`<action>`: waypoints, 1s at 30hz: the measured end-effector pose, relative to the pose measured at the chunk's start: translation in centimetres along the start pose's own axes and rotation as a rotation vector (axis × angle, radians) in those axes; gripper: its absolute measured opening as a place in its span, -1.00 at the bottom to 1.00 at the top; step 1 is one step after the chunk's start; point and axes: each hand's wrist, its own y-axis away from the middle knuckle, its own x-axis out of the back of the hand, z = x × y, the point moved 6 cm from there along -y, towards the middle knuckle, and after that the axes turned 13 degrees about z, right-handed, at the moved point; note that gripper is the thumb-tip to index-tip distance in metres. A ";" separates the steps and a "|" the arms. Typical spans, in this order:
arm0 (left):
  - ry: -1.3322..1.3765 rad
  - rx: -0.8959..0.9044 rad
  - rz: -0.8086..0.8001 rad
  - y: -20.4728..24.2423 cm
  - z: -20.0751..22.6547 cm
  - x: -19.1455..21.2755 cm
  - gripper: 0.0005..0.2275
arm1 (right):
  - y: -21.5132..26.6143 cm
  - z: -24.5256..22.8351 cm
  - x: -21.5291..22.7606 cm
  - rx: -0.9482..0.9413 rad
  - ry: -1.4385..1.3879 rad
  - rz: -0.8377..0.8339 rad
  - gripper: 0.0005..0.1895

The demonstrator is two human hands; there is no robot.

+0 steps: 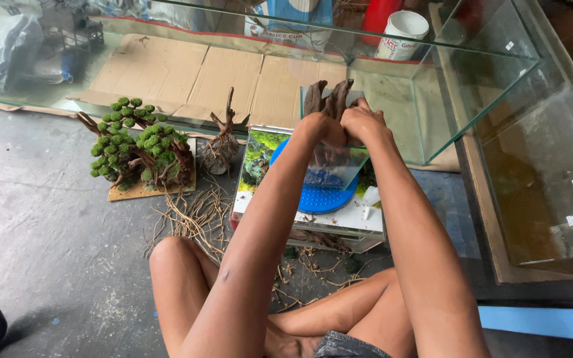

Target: The person arranges a piece of driftwood inside a small glass tank placed on a blue rotating stand. They rotate the stand to view different angles and adjust the wood's position by hand. The person also handles smaller pieces of driftwood and moss, placing them into the tank.

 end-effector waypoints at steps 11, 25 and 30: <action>0.043 0.100 -0.135 0.2 -0.5 1.0 -0.30 | 3.6 -0.1 3.7 0.152 -0.271 0.125 -0.89; 0.023 0.139 -0.116 2.5 2.4 1.9 -0.21 | 4.9 2.8 3.3 0.476 -0.241 0.512 -0.96; -0.015 0.298 -0.172 2.2 1.7 0.6 -0.30 | 4.6 1.7 2.9 0.476 -0.080 0.363 -0.65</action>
